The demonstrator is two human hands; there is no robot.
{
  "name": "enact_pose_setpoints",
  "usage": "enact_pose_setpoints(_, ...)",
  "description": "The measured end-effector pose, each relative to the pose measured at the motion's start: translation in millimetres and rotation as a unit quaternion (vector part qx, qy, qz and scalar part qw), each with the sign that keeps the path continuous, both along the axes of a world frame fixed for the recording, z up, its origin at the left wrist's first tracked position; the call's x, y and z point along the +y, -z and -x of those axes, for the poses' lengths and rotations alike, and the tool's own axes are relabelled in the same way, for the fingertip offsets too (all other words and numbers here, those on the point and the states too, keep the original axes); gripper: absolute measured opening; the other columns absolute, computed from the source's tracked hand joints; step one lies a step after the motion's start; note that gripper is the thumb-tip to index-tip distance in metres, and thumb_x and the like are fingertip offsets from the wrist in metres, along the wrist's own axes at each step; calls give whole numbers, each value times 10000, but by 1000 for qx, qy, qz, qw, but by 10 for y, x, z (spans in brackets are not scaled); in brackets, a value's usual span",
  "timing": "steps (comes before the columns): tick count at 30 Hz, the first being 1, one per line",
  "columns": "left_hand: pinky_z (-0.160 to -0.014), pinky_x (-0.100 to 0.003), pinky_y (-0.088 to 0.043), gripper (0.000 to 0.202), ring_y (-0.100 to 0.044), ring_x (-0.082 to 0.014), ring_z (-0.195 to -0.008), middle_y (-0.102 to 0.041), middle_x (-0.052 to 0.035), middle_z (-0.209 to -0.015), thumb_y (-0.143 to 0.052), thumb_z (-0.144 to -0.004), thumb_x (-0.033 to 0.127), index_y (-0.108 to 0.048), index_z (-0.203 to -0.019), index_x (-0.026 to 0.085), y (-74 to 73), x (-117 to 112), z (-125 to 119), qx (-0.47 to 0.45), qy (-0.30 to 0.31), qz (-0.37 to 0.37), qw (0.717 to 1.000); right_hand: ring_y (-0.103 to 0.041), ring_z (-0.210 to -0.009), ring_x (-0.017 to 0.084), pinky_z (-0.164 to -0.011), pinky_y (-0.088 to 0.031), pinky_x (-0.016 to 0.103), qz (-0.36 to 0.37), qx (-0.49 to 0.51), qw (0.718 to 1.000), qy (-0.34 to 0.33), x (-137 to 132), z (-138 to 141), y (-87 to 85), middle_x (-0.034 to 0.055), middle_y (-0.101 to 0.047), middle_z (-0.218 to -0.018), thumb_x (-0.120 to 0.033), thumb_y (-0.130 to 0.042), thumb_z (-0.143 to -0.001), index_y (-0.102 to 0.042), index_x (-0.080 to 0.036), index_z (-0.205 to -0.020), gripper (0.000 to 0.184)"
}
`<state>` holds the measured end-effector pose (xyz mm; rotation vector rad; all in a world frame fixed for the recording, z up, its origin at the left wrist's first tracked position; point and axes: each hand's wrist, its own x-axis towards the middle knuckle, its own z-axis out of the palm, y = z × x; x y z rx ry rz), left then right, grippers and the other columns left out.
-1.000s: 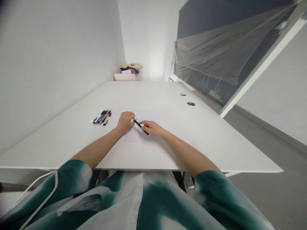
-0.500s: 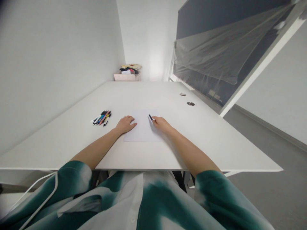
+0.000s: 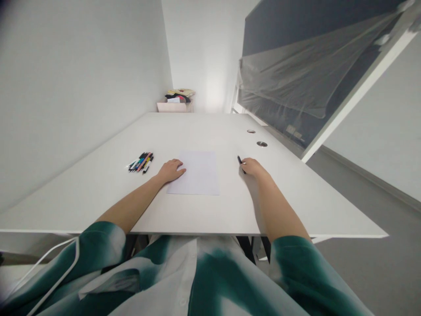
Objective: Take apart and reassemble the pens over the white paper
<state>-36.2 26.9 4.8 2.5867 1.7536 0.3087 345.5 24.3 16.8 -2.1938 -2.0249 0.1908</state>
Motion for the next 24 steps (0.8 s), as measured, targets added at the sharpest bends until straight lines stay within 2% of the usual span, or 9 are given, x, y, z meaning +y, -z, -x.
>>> enact_pose_setpoints(5,-1005,-378,-433,443,-563,-263,-1169,-603,-101,-1298,-455,-917,482,-608,-1206,183,-22,-17,-6,3,0,4,1000,-638,-1103,263,-923,-462,314,8,24,999,40,18,-107,13,157,-688,-1193,-204,-508,-884,-725,-106,-1120,335)
enact_pose_setpoints(8,-1003,-370,-434,440,-564,-257,-1170,-603,-98,-1299,-458,-918,479,-605,-1210,184,-40,-31,-11,7,-1,7,1000,-649,-1075,266,-893,-471,318,10,37,997,60,26,-111,17,158,-704,-1150,-233,-517,-890,-736,-110,-1083,318)
enact_pose_setpoints(13,-1009,-382,-432,447,-564,-267,-1172,-598,-105,-1305,-461,-919,480,-605,-1217,180,-36,-30,-16,4,-4,9,1000,-666,-1017,242,-838,-480,293,-29,45,995,83,27,-52,67,146,-724,-1083,-306,-558,-879,-692,-121,-1178,376)
enact_pose_setpoints(20,-1012,-389,-432,465,-561,-275,-1177,-594,-109,-1312,-457,-915,482,-602,-1229,170,0,5,-6,3,-3,7,1000,-672,-1005,261,-796,-480,288,-36,26,995,87,24,2,75,157,-724,-1064,-192,-583,-807,-732,-122,-1093,329)
enact_pose_setpoints(24,-1013,-388,-434,465,-561,-272,-1181,-600,-108,-1307,-454,-915,482,-603,-1226,170,0,4,-2,3,1,4,1000,-677,-967,265,-771,-488,295,-24,28,993,108,19,-36,40,154,-728,-1022,-205,-610,-783,-749,-135,-1027,289)
